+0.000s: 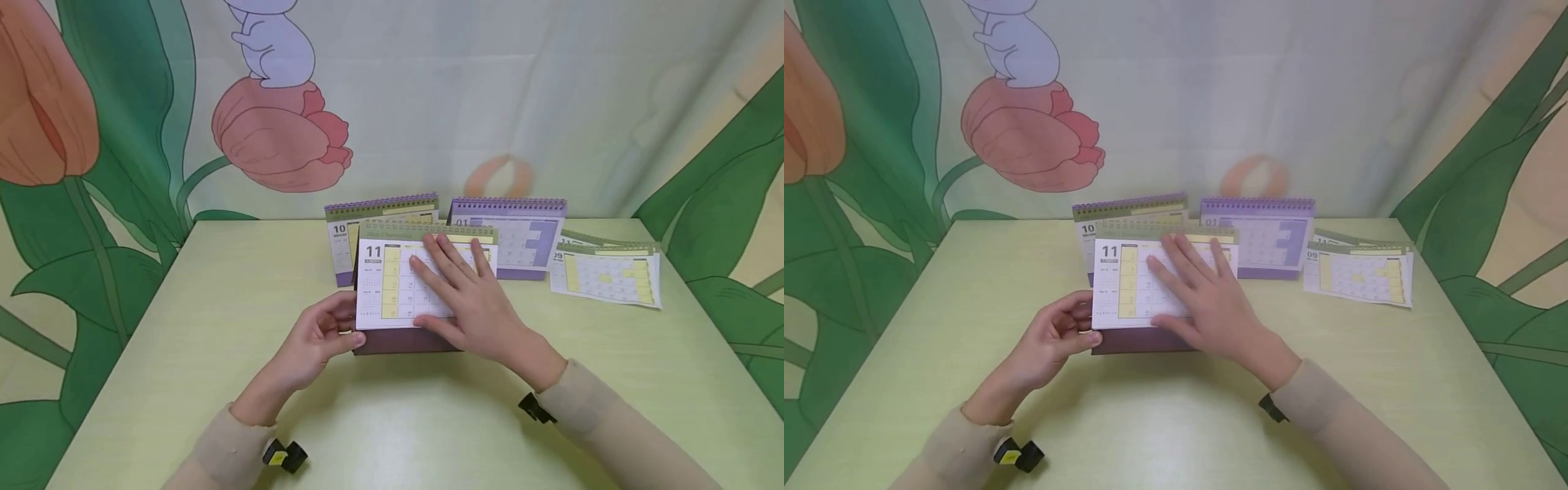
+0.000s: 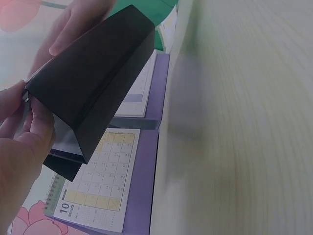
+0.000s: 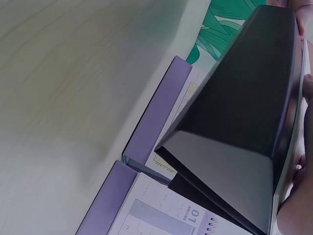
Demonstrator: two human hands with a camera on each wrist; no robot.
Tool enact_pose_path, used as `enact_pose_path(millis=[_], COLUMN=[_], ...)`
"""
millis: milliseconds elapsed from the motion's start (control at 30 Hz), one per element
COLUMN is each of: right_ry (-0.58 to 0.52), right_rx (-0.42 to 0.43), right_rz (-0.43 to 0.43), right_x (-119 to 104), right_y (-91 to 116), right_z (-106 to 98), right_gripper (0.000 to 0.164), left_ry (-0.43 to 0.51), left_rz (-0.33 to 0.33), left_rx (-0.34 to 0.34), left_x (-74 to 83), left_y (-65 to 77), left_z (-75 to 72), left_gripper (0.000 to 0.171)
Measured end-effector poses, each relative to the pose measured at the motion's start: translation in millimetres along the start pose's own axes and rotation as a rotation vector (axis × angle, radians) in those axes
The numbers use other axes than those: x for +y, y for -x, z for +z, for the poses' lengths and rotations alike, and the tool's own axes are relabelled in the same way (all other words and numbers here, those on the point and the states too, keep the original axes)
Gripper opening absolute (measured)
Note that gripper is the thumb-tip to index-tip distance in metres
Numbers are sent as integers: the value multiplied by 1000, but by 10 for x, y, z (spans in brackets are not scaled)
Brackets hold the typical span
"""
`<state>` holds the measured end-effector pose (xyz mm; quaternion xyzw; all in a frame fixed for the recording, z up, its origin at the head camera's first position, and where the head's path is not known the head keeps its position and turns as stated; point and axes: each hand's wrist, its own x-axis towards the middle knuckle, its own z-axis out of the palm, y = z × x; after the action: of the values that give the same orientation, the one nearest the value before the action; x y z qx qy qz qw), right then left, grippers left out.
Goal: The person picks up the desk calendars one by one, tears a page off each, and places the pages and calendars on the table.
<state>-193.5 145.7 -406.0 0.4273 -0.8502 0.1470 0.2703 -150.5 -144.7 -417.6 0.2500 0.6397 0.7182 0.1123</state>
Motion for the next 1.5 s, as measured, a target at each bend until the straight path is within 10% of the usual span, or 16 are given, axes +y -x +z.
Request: enact_pose_path(millis=[1500], right_ry=[181], right_rx=[179], right_rz=[-144], right_x=[17], right_y=[0], right_z=[-88], right_gripper=[58], left_ry=[36], left_rz=[-15], left_rx=[23], left_x=[-51], left_y=[-38], left_z=[32], left_gripper=[53])
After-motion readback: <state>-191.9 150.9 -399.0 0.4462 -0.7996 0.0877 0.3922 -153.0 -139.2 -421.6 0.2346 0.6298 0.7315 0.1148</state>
